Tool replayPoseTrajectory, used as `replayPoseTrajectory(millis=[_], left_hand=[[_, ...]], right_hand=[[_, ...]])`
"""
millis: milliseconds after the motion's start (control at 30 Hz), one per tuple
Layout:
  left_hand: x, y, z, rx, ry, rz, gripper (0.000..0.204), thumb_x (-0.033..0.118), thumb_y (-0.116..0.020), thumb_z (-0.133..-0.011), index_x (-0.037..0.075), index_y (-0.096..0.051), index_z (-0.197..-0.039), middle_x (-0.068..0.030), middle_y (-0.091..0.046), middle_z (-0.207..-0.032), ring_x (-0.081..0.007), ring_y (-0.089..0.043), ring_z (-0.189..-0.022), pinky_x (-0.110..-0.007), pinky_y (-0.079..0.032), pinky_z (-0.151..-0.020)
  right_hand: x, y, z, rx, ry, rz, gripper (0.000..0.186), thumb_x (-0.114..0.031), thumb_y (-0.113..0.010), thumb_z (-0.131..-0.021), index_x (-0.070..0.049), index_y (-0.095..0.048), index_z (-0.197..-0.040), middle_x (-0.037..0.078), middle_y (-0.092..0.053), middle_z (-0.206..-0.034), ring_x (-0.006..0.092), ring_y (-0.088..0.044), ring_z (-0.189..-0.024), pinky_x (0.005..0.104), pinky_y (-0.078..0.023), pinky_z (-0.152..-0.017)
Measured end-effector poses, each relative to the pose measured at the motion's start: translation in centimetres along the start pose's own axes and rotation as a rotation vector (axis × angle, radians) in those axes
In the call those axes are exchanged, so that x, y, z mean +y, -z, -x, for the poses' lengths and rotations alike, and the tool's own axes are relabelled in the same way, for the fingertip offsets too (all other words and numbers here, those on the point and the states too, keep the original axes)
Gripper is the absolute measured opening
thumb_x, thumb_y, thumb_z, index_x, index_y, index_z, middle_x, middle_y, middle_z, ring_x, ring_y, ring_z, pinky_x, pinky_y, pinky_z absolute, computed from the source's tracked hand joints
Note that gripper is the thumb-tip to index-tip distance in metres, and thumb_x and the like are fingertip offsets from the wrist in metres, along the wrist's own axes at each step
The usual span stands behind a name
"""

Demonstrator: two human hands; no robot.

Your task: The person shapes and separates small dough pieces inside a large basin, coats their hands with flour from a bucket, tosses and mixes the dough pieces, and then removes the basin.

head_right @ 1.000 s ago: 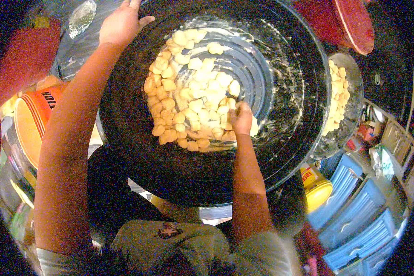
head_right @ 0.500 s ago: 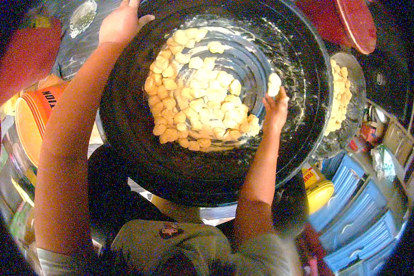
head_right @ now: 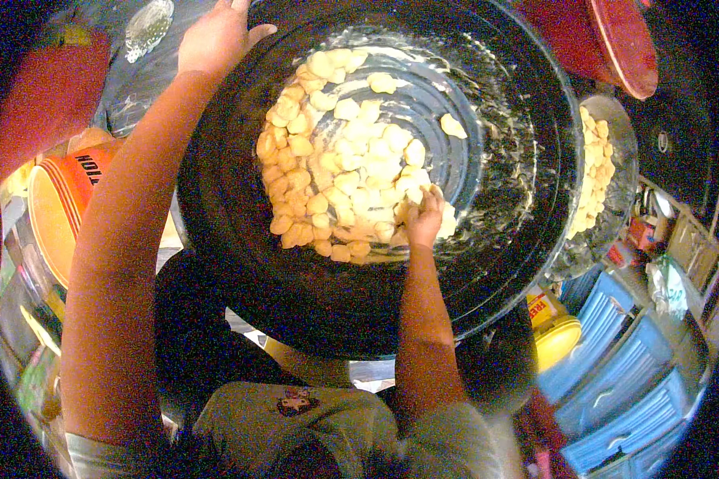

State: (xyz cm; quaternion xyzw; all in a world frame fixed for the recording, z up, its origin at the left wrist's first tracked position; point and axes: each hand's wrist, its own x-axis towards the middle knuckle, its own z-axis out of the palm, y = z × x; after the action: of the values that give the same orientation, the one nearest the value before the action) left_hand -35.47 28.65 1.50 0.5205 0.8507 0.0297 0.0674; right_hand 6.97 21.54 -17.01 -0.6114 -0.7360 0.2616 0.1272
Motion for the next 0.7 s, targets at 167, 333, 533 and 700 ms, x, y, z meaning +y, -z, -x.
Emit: replayPoseTrajectory(millis=[167, 333, 533, 700], left_hand=[[0.7, -0.1, -0.1, 0.005, 0.005, 0.02, 0.063, 0.034, -0.064, -0.075, 0.004, -0.04, -0.125, -0.0194, -0.055, -0.107, -0.0345, -0.057, -0.094, -0.041, -0.047, -0.077], [0.2, 0.1, 0.0, -0.002, 0.034, 0.03, 0.063, 0.033, -0.065, -0.075, 0.005, -0.04, -0.125, -0.0185, -0.054, -0.11, -0.0344, -0.057, -0.095, -0.041, -0.047, -0.078], [0.2, -0.1, -0.1, -0.039, 0.04, 0.006, 0.063, 0.034, -0.064, -0.075, 0.005, -0.039, -0.126, -0.0193, -0.054, -0.109, -0.0348, -0.057, -0.094, -0.041, -0.047, -0.078], [0.5, -0.1, -0.1, -0.04, 0.01, 0.015, 0.063, 0.034, -0.064, -0.076, 0.005, -0.039, -0.126, -0.0194, -0.054, -0.108, -0.0347, -0.057, -0.094, -0.041, -0.047, -0.077]], right_hand=[[2.7, 4.3, -3.9, 0.119, -0.314, -0.731, 0.036, -0.033, -0.049, -0.091, -0.001, -0.052, -0.108, 0.009, -0.056, -0.093, 0.0203, -0.058, -0.083, 0.0312, -0.046, -0.077], [-7.4, 10.0, -8.7, 0.093, -0.392, -1.165, 0.045, -0.039, -0.052, -0.088, -0.002, -0.05, -0.114, 0.004, -0.057, -0.086, 0.0137, -0.055, -0.075, 0.0263, -0.046, -0.068], [2.3, 4.1, -2.9, -0.328, 0.161, 0.42, 0.039, -0.007, -0.069, -0.065, -0.009, -0.057, -0.102, 0.014, -0.059, -0.092, 0.0306, -0.055, -0.091, 0.0386, -0.046, -0.08], [4.3, 3.9, -2.0, -0.299, -0.004, 0.109, 0.029, -0.011, -0.065, -0.071, -0.005, -0.057, -0.099, 0.012, -0.057, -0.079, 0.0272, -0.055, -0.076, 0.0361, -0.046, -0.069]])
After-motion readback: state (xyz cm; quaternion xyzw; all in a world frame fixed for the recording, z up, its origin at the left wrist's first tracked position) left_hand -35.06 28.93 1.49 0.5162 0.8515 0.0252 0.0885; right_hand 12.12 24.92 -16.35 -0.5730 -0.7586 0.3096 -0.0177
